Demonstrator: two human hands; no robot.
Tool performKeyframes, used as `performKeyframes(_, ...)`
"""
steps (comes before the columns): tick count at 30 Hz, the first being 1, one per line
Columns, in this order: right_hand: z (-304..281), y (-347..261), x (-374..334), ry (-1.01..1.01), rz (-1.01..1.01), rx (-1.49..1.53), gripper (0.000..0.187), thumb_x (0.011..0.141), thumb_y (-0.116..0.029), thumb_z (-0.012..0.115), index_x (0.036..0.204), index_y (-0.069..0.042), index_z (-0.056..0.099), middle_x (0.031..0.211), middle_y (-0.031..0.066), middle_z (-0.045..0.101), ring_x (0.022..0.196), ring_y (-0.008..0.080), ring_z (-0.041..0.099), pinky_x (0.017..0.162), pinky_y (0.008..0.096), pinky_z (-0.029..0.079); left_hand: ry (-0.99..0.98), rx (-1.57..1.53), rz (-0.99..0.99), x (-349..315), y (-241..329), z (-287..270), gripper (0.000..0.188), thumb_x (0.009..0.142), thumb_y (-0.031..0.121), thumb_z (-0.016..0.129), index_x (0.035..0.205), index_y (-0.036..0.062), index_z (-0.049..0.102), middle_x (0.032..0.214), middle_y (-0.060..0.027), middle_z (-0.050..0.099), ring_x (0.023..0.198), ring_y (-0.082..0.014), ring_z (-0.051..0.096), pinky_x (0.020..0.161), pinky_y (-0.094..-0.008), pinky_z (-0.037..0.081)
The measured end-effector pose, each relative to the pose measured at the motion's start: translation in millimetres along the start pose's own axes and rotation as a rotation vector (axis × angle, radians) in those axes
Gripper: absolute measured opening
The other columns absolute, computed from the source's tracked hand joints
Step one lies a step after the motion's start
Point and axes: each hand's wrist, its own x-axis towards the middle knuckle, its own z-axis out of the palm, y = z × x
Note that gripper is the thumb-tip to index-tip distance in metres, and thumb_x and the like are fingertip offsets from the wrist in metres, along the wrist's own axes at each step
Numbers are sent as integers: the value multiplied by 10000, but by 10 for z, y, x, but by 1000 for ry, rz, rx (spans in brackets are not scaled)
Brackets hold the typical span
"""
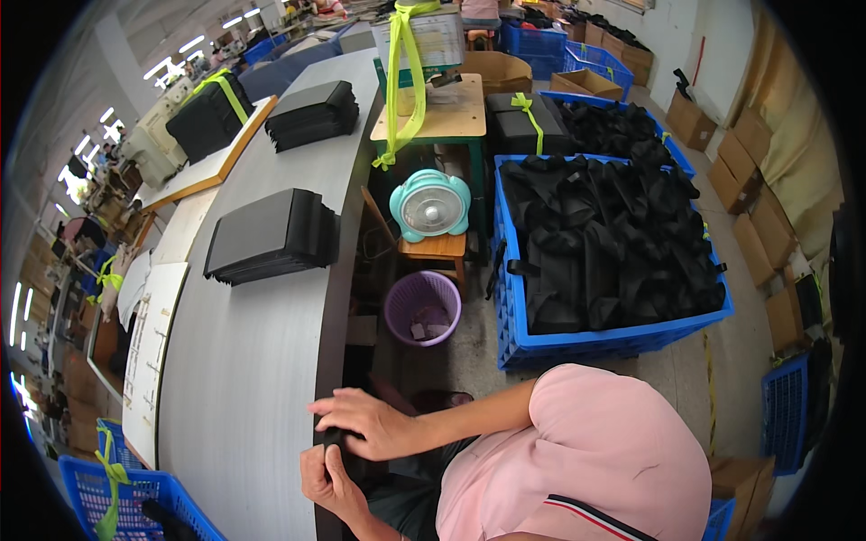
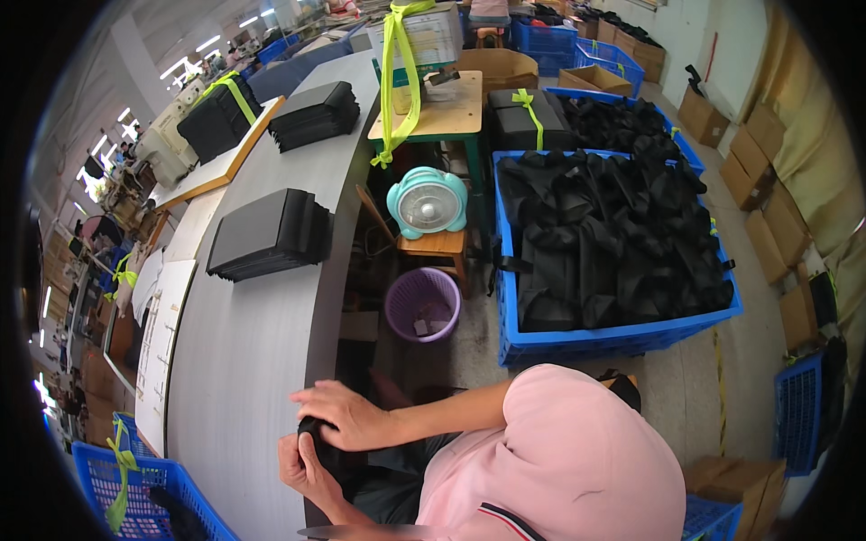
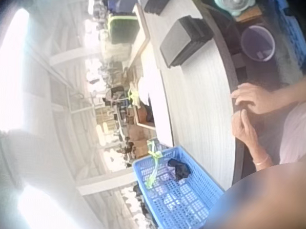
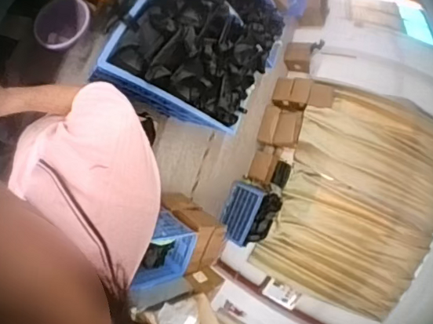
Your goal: The recorder is inspecting and turning out black fabric sleeves or covers at a manufacturing desk.
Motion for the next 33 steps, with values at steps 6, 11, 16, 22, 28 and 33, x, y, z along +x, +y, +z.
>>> performKeyframes(6,-175,166,-18,-390,439,483,192,840,-36,668,1028,1,681,951,63,710,836,166,659,729,273,512,-3,43,-74,-115,-79,-242,205,974,81,613,790,-9,611,736,-1,488,687,-93,425,628,-235,357)
performKeyframes(11,-225,-75,-48,-660,733,1314,259,995,-260,619,864,-42,665,737,-65,582,681,42,508,608,235,427,276,-485,-663,-207,-152,-462,371,953,367,584,1057,17,651,986,-73,631,937,-157,599,858,-285,468)
performKeyframes(16,-17,-52,203,-506,357,941,377,1017,-290,582,801,20,596,695,-45,550,660,60,466,607,259,406,159,-999,-1080,-610,-41,-242,509,941,450,581,1230,31,571,1148,-101,615,1088,-198,594,966,-320,451)
performKeyframes(22,565,-112,-99,-657,379,976,376,996,-274,613,735,-5,595,595,-27,468,588,63,438,550,310,390,67,-1016,-1036,-634,28,-77,506,968,437,541,1303,60,502,1231,-106,570,1148,-214,564,1004,-337,426)
performKeyframes(28,667,-40,-298,-657,472,996,242,980,-216,608,873,-3,573,766,11,483,743,101,442,659,317,395,5,-1073,-989,-493,23,-66,513,995,425,501,1376,89,433,1314,-112,524,1207,-231,533,1043,-353,401)
performKeyframes(33,558,2,-276,-617,566,941,173,965,-158,604,1012,-1,551,937,49,498,898,139,446,768,323,400,-61,-1163,-970,-380,143,6,525,1017,415,468,1437,113,376,1384,-116,487,1256,-245,508,1075,-366,381)
